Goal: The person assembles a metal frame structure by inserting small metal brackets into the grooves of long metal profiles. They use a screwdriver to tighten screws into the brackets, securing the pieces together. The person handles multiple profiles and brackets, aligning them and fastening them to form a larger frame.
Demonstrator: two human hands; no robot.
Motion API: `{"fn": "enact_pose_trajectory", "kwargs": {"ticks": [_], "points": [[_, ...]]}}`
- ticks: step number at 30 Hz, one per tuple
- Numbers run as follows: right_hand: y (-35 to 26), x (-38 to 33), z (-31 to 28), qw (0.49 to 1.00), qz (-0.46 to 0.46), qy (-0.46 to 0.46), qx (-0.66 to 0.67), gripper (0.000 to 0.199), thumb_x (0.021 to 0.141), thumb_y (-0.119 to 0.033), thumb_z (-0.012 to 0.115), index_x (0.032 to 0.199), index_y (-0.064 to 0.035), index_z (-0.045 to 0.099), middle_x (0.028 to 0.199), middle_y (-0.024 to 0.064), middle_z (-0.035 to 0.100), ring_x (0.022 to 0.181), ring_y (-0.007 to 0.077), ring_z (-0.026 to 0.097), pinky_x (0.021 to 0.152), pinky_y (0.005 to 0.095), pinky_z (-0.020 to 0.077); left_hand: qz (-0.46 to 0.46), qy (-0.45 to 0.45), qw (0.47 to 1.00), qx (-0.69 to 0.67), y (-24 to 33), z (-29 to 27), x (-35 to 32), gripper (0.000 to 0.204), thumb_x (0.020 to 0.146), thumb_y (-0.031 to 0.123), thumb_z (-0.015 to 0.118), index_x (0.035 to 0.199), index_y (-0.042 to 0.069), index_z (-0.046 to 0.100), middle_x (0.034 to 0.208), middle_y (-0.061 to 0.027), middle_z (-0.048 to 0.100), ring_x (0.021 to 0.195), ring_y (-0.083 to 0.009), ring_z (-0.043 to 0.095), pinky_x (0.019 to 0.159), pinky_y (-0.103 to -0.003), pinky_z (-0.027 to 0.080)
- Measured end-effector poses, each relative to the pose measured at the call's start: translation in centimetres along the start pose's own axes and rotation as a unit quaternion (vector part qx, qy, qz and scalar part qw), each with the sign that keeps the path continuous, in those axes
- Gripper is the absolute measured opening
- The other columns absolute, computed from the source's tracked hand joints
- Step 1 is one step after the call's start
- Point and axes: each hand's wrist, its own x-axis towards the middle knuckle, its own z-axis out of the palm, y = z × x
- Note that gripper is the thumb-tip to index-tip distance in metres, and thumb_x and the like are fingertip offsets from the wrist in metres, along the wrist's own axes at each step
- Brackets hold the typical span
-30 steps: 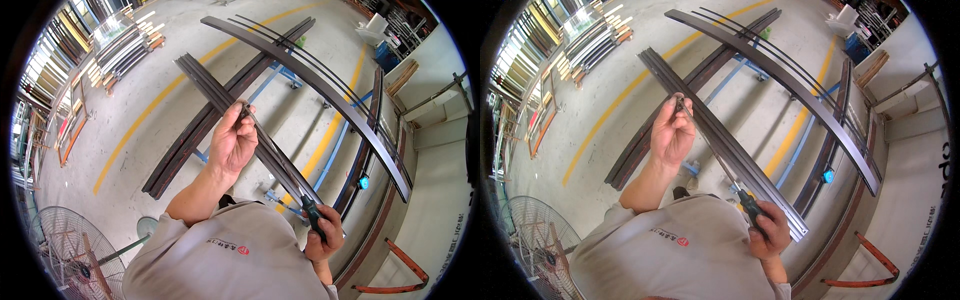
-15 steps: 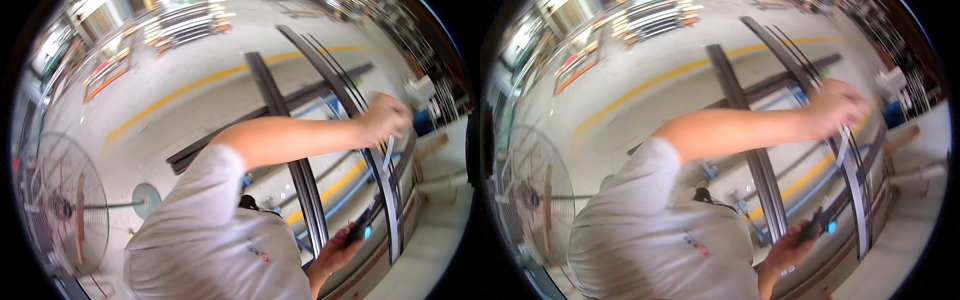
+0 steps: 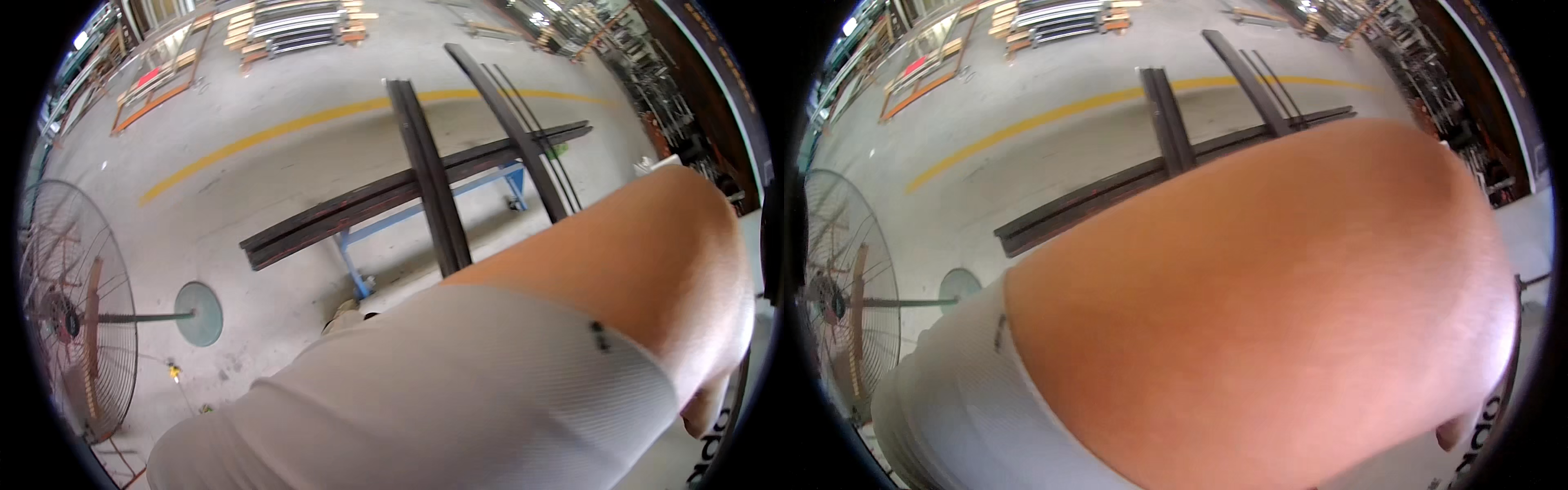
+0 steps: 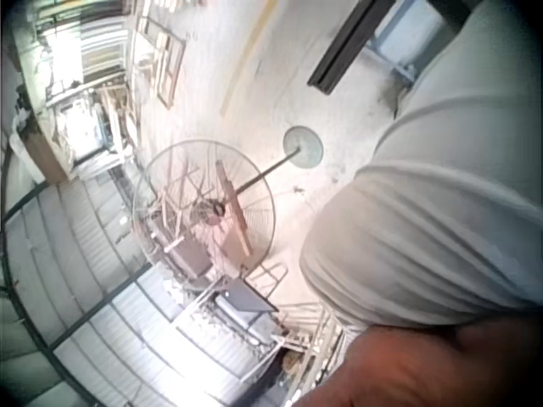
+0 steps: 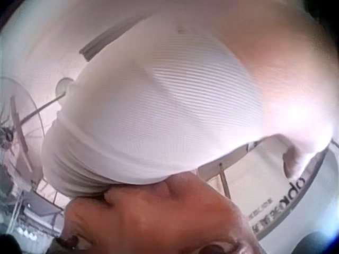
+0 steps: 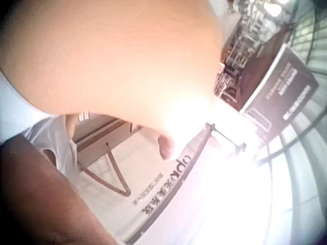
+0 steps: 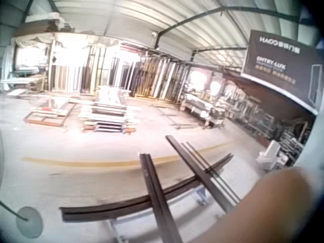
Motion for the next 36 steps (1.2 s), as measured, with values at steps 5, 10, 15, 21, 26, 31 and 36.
{"fn": "enact_pose_trajectory", "kwargs": {"ticks": [5,10,15,21,26,31,36], "points": [[0.4,-0.2,-0.3,1.0,0.002,0.005,-0.001,0.043,0.11,-0.025,0.053,0.14,0.006,0.054,0.128,0.0143,0.06,0.109,0.024,0.061,0.098,0.0367,0.0511,0.016,-0.01,1.0,0.009,1.0,0.4,-0.3,0.015,0.086,0.019,0.071,0.092,0.005,0.073,0.096,-0.011,0.073,0.085,-0.0247,0.066,0.077,-0.039,0.053],[0.5,-0.1,-0.1,1.0,0.007,0.015,-0.018,0.039,0.109,-0.022,0.054,0.137,0.0054,0.056,0.124,0.0132,0.062,0.106,0.0236,0.063,0.095,0.037,0.0521,0.013,-0.01,1.0,0.007,1.4,-0.3,-0.9,0.017,0.088,0.019,0.07,0.098,0.006,0.073,0.102,-0.0116,0.072,0.091,-0.0261,0.065,0.082,-0.04,0.053],[-0.5,0.6,-1.3,0.999,0.013,0.019,-0.034,0.036,0.108,-0.02,0.054,0.134,0.0048,0.059,0.12,0.0121,0.064,0.103,0.0231,0.064,0.093,0.0373,0.0531,0.027,-0.006,0.999,-0.02,0.8,1.0,1.6,0.019,0.089,0.02,0.069,0.103,0.006,0.072,0.108,-0.0123,0.072,0.098,-0.0275,0.065,0.087,-0.042,0.052],[1.4,2.6,1.7,0.998,0.023,-0.063,-0.003,0.032,0.107,-0.017,0.054,0.131,0.0042,0.061,0.115,0.0109,0.067,0.099,0.0226,0.066,0.09,0.0377,0.0543,0.032,-0.036,0.998,0.05,2.0,-0.6,1.6,0.023,0.091,0.02,0.069,0.11,0.007,0.072,0.115,-0.013,0.071,0.105,-0.0291,0.064,0.093,-0.043,0.051],[-0.8,4.8,2.9,0.999,0.006,-0.028,-0.024,0.03,0.106,-0.014,0.054,0.128,0.0036,0.064,0.11,0.0098,0.069,0.096,0.0222,0.067,0.088,0.038,0.0552,0.058,-0.044,0.997,0.025,-0.2,-1.0,2.0,0.026,0.093,0.02,0.068,0.116,0.008,0.072,0.121,-0.0136,0.071,0.112,-0.0305,0.064,0.098,-0.044,0.051],[-2.1,4.0,2.3,0.997,-0.028,-0.021,-0.075,0.027,0.106,-0.012,0.054,0.126,0.003,0.066,0.106,0.0087,0.071,0.093,0.0217,0.068,0.086,0.0383,0.0562,0.071,-0.013,0.997,0.029,-0.2,-3.6,1.6,0.03,0.095,0.021,0.067,0.121,0.008,0.072,0.126,-0.0143,0.07,0.118,-0.0319,0.063,0.102,-0.045,0.05],[-2.0,7.0,4.2,0.979,0.02,-0.14,-0.146,0.025,0.105,-0.009,0.054,0.123,0.0025,0.068,0.102,0.0077,0.073,0.089,0.0213,0.07,0.084,0.0387,0.0572,-0.003,-0.101,0.99,0.098,-6.3,-8.7,-2.2,0.033,0.097,0.021,0.067,0.127,0.009,0.072,0.132,-0.0149,0.07,0.124,-0.0333,0.063,0.107,-0.046,0.05]]}}
